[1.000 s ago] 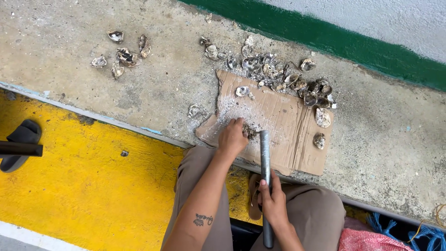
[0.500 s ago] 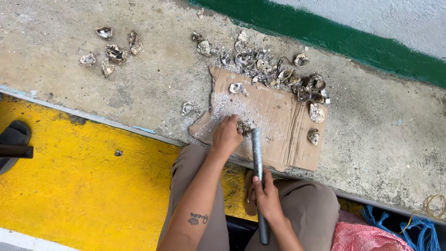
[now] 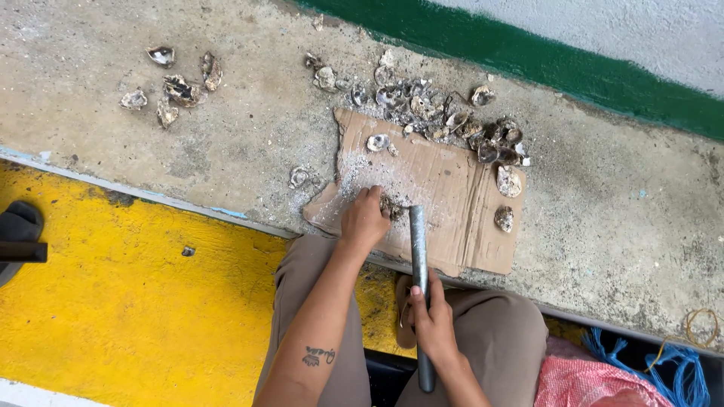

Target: Crushing oyster shells on a piece of cardboard using a metal pipe.

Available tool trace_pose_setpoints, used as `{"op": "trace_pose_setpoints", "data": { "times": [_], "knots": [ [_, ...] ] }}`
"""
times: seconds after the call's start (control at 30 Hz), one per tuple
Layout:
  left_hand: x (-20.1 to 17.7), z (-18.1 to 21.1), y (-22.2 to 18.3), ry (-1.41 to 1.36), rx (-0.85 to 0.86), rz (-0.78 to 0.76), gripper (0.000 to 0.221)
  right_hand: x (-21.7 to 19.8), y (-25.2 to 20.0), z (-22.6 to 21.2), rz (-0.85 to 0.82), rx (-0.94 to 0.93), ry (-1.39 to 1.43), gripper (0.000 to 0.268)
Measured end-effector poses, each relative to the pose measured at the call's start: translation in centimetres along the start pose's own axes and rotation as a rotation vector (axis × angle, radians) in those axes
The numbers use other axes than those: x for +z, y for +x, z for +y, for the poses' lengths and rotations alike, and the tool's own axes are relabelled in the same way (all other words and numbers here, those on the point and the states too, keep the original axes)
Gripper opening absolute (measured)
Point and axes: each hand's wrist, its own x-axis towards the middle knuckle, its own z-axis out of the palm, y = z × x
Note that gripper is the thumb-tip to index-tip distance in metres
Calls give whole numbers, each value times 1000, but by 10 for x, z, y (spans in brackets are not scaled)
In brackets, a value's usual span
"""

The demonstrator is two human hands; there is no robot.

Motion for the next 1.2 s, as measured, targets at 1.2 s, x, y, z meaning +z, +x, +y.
{"op": "trace_pose_setpoints", "data": {
  "times": [1.2],
  "knots": [
    [29, -11, 11, -22, 71, 133, 64, -9, 21, 20, 19, -53, 377, 56]
  ]
}}
